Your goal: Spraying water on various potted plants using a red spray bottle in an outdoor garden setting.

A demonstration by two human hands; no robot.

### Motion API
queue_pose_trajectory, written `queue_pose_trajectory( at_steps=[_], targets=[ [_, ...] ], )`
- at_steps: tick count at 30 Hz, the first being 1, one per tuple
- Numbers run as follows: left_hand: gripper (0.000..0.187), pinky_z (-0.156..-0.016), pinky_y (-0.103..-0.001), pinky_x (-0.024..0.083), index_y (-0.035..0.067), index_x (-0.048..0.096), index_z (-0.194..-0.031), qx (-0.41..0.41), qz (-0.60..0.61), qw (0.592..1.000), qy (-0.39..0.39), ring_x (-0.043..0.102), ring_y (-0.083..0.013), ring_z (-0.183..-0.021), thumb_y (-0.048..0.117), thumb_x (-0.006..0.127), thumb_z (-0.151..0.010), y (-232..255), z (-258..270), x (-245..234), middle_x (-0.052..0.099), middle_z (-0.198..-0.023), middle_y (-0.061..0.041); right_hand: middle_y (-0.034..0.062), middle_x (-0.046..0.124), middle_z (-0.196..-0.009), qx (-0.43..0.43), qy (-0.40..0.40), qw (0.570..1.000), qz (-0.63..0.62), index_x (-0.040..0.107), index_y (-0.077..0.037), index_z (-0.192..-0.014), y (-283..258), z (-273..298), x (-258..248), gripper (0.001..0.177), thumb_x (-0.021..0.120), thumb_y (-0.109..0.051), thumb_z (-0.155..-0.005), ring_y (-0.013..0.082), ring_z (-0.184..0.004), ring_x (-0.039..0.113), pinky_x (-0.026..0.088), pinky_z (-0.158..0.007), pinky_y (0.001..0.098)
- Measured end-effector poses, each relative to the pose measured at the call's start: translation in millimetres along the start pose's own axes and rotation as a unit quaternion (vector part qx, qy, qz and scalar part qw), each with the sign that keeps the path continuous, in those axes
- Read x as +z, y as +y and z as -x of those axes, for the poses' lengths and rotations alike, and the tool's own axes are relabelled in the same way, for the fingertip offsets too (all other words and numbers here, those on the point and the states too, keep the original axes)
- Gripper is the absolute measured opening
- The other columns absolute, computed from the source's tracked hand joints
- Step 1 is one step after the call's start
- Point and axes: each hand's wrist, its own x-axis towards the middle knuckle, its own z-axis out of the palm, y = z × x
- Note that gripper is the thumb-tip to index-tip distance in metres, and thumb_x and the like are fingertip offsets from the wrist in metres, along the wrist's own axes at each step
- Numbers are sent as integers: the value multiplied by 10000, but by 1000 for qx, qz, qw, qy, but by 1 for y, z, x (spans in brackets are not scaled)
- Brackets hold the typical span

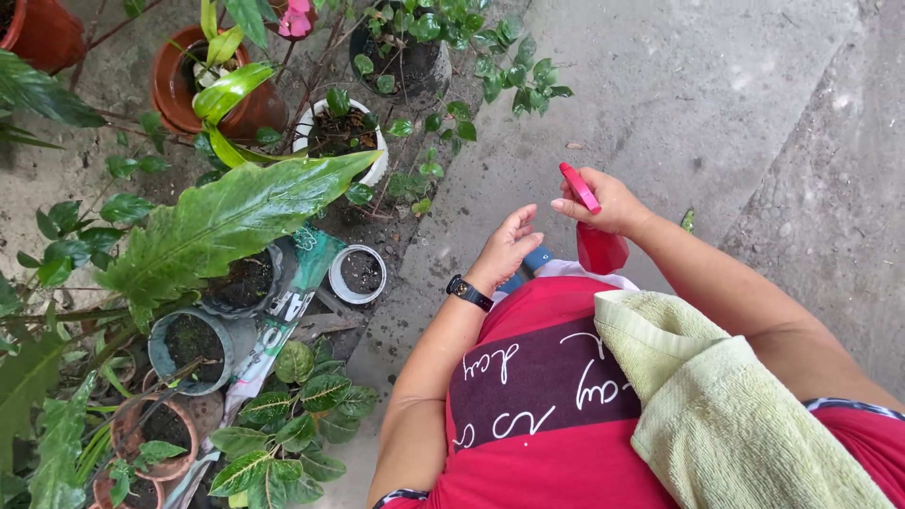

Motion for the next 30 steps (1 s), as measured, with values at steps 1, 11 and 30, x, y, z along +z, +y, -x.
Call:
queue_pose_trajectory(
  at_steps=[1,11,30],
  targets=[
    [704,-1125,-429,445,30,360,-1563,2,0,1000,0,446,-350,-1451,160,676,-947,1,-2,-2,417,-1591,-181,92,720,-1051,-2,1,1000,2,645,-59,-1163,-3,-3,-1,557,809,-474,-829,213,-981,695,554,-868,361],
    [683,-1013,-391,513,48,351,-1558,-12,4,1000,2,431,-331,-1460,169,646,-954,24,9,-9,401,-1609,-165,94,718,-989,-1,16,999,29,672,-58,-1081,-15,-14,10,494,804,-476,-854,204,-922,685,554,-844,364],
    [682,-1062,-411,475,51,358,-1554,3,44,999,-1,456,-300,-1434,161,656,-950,8,13,-13,387,-1610,-205,56,717,-973,50,3,996,75,678,-92,-1078,-23,8,11,474,797,-485,-842,176,-920,685,548,-841,348]
  ],
)
